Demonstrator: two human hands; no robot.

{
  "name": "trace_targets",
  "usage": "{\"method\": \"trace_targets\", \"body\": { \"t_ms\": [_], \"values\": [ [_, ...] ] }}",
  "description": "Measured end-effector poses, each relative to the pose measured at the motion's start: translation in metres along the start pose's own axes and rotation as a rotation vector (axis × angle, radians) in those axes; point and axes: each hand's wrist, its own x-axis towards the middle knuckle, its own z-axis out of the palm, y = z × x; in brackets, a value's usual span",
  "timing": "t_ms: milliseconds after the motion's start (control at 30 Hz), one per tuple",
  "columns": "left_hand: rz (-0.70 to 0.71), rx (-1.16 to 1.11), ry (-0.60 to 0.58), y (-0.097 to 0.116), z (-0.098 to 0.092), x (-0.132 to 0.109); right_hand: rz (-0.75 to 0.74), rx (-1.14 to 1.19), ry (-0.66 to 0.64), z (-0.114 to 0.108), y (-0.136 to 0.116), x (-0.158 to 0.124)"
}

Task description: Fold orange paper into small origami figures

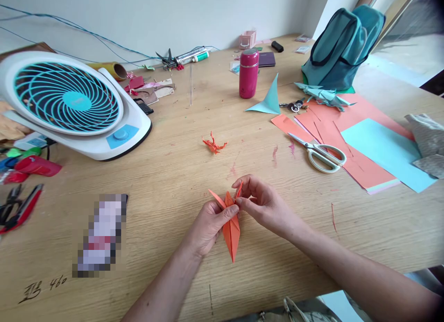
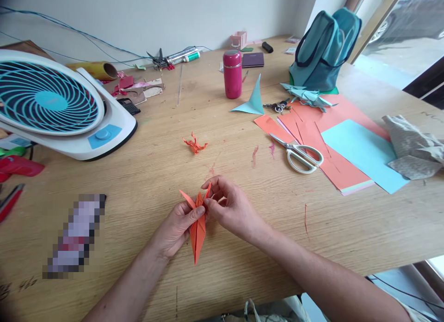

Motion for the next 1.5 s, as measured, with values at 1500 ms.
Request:
{"method": "trace_targets", "body": {
  "t_ms": [1500],
  "values": [
    [-0.032,0.052,0.037,-0.0058,-0.0017,0.0018,0.013,0.086,-0.053,0.0032,-0.0046,-0.0035]
  ]
}}
